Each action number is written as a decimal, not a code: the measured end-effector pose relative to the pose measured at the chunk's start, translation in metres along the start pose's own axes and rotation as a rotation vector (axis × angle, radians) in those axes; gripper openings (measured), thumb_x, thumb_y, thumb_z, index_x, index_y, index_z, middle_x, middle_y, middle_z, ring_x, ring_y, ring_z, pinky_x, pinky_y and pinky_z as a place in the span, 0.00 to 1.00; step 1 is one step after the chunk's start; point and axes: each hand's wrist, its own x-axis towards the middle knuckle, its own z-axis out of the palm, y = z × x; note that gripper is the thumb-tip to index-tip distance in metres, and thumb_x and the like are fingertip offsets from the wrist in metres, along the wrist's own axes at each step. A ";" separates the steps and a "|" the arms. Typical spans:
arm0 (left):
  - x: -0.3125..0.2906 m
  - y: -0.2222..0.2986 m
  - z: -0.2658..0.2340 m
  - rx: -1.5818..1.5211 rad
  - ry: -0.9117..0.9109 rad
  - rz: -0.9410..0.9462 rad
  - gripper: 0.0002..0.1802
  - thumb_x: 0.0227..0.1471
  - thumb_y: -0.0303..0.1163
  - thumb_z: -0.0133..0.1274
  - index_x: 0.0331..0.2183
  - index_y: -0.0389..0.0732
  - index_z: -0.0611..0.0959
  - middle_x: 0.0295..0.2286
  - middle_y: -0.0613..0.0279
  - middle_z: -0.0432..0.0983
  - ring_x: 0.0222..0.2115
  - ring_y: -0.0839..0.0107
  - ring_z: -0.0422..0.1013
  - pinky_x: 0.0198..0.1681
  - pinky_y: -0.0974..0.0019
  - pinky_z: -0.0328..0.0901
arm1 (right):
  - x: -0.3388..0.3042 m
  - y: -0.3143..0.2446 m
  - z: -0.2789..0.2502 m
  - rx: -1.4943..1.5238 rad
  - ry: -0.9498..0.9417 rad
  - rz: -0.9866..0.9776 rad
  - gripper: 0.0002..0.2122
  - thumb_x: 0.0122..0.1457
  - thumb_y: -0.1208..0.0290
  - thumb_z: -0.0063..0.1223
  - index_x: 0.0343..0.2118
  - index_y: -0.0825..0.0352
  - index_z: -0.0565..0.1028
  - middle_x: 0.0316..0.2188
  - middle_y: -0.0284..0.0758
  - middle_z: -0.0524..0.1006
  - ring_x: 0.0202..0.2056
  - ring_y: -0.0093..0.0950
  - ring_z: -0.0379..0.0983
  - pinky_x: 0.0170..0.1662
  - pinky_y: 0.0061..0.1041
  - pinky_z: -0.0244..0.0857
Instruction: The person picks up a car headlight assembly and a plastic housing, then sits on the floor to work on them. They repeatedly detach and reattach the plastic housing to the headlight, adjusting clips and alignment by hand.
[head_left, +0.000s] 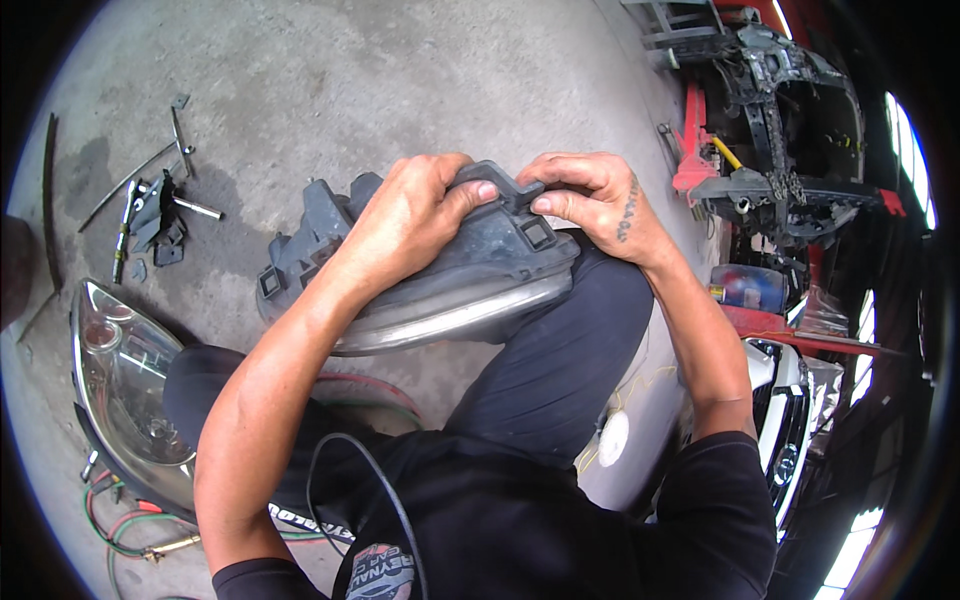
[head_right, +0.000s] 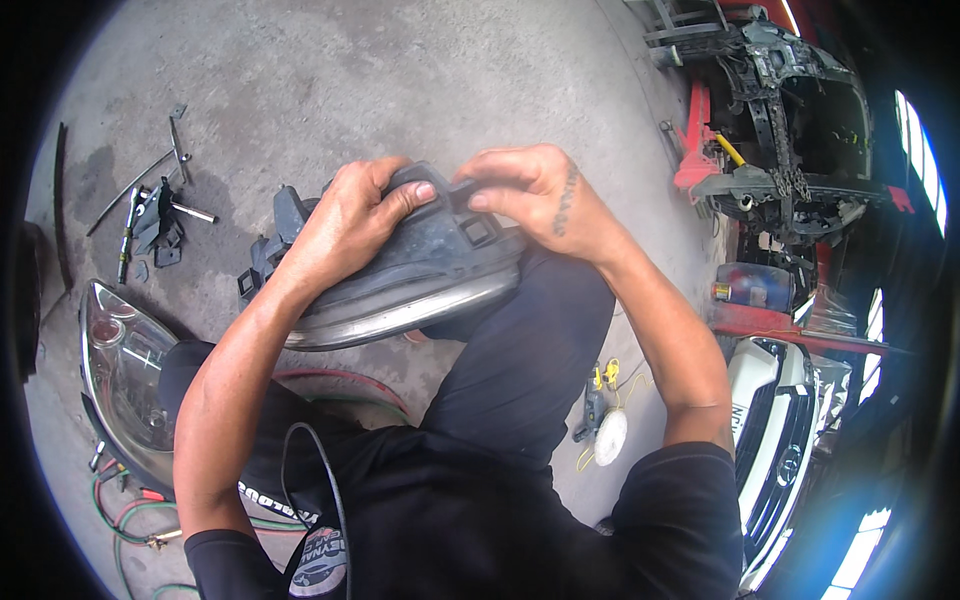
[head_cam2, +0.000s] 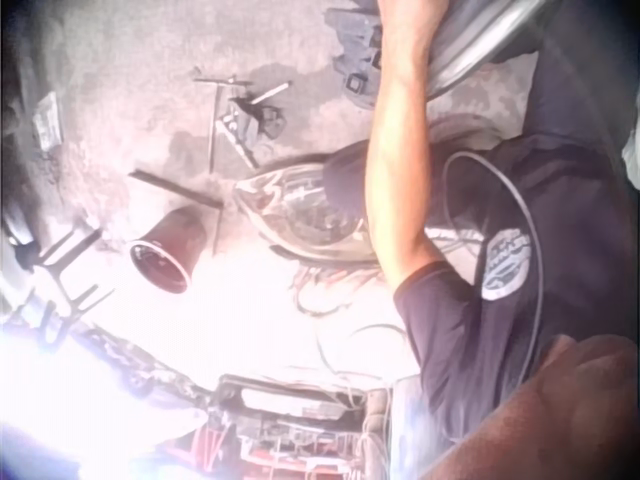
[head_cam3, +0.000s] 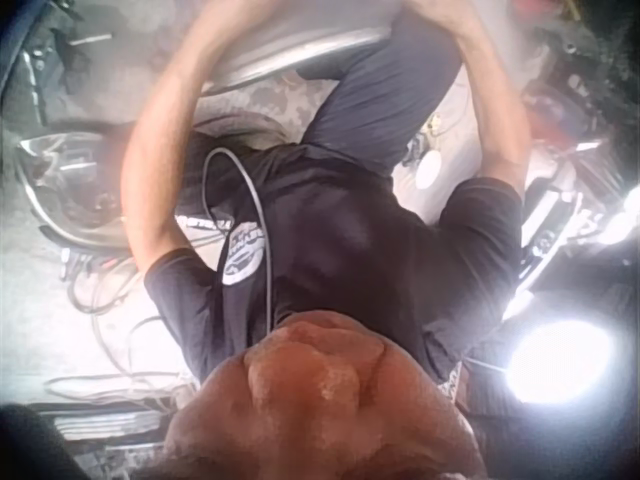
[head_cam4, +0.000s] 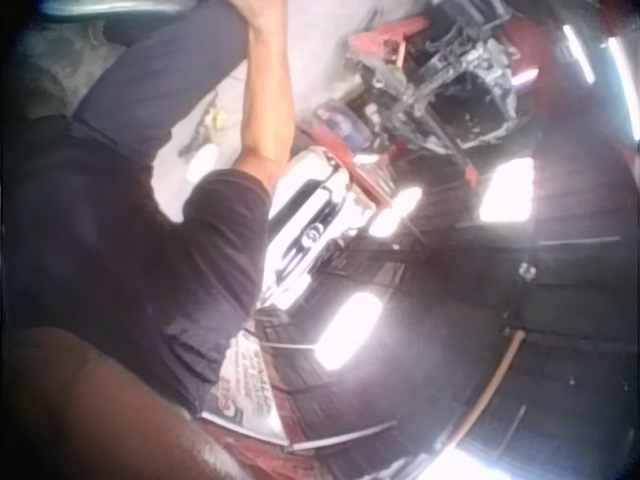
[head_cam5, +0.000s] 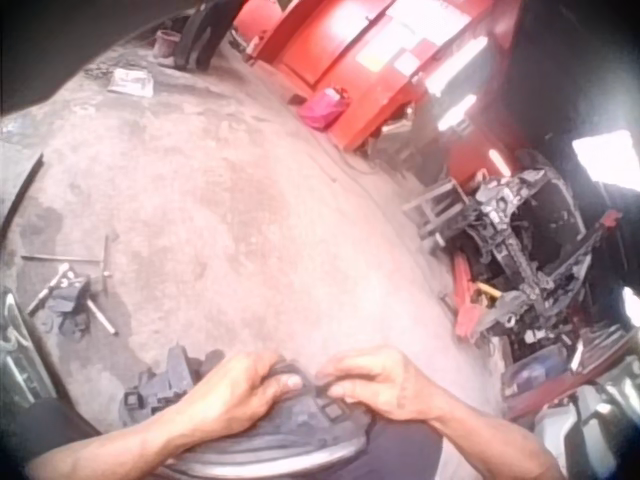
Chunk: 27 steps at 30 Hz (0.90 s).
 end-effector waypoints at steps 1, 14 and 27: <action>-0.001 0.003 -0.001 -0.013 0.001 -0.024 0.21 0.66 0.42 0.58 0.42 0.30 0.86 0.26 0.50 0.84 0.28 0.67 0.81 0.34 0.58 0.73 | 0.001 0.000 0.000 -0.005 -0.006 0.001 0.11 0.60 0.76 0.61 0.44 0.72 0.84 0.37 0.36 0.85 0.41 0.24 0.80 0.47 0.26 0.73; 0.004 -0.007 0.001 -0.051 -0.024 -0.020 0.21 0.66 0.42 0.57 0.44 0.30 0.87 0.27 0.48 0.85 0.29 0.62 0.82 0.36 0.56 0.74 | 0.004 -0.001 0.001 -0.115 -0.019 0.057 0.11 0.58 0.78 0.62 0.44 0.71 0.84 0.34 0.36 0.86 0.38 0.24 0.82 0.45 0.25 0.74; 0.000 -0.011 0.000 -0.104 -0.025 -0.020 0.17 0.68 0.35 0.52 0.47 0.29 0.81 0.32 0.46 0.83 0.37 0.60 0.80 0.44 0.54 0.71 | 0.006 -0.011 0.005 -0.209 -0.020 0.092 0.12 0.60 0.78 0.62 0.47 0.70 0.82 0.34 0.40 0.85 0.37 0.26 0.83 0.43 0.26 0.74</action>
